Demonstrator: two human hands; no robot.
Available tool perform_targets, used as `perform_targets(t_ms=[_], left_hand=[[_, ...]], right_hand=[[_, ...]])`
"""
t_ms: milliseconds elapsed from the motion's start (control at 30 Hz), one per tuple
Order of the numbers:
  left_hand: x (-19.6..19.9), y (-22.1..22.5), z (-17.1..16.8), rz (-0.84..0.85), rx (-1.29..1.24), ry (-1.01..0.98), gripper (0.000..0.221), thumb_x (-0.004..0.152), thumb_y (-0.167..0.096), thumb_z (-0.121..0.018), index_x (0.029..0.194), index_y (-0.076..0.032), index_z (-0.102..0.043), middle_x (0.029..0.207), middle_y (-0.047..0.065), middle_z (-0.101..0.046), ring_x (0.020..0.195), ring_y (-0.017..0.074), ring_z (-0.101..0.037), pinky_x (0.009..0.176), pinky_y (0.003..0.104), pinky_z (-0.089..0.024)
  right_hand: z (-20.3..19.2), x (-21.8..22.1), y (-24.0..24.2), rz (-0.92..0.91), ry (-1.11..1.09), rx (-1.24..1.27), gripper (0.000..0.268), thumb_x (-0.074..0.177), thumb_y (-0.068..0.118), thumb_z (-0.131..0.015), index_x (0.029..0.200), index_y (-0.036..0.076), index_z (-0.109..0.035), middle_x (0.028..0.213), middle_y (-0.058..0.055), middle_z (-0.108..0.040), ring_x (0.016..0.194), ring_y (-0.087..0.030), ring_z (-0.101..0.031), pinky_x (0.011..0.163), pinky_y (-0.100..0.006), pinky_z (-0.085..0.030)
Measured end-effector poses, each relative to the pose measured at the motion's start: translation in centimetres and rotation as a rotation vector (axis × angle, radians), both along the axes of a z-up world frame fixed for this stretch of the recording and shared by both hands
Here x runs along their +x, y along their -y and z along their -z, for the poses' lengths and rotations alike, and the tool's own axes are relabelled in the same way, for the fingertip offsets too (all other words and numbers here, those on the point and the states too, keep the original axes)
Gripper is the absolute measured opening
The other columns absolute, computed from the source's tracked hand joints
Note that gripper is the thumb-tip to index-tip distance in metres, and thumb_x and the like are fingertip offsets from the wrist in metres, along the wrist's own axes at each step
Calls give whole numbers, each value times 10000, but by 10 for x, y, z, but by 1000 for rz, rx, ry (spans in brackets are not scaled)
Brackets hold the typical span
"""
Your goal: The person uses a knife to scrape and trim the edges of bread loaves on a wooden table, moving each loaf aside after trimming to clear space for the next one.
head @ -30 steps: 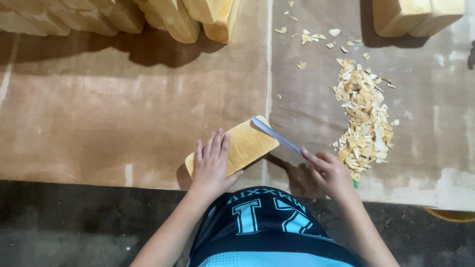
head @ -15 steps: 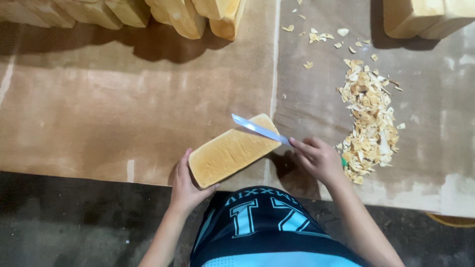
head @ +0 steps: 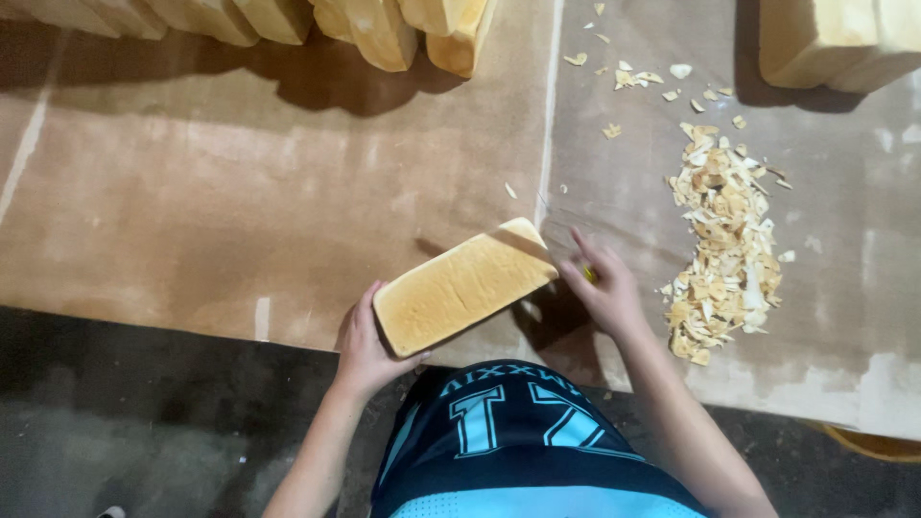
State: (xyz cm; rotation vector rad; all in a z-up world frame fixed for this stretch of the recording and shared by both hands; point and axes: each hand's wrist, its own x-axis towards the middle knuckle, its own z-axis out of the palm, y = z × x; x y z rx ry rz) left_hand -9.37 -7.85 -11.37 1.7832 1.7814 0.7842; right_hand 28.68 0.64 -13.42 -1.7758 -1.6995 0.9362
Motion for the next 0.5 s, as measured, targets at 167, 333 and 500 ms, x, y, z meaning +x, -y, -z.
perform_targets(t_ms=[167,333,500], left_hand=[[5,2,-70,-32,153,266,1184,558,-379,-959,1536,-95,-354,1453,205,-485,1342,385,-529,1132,476,-449],[33,-15,-141,33,250,122,1170,578,-368,-975,1509,-58,-337,1481,212,-415,1390,397,-438,1156,483,-400],[52,-40,-153,68,272,182,1188,612,-329,-977,1524,-26,-277,1507,230,-359,1423,385,-403,1189,473,-392]], right_hand=[[-5,-48,-43,-58,-42,-110,397,1066,323,-576,1383,112,-688,1201,-198,-683,1133,-281,-660,1008,-378,-510],[-44,-21,1,-255,-135,345,428,1102,208,-556,1491,31,-578,1371,-180,-652,1342,-305,-530,1082,-390,-397],[-123,-7,55,-321,-223,261,376,973,116,-635,1346,82,-666,1006,-59,-682,878,-147,-637,758,-263,-493]])
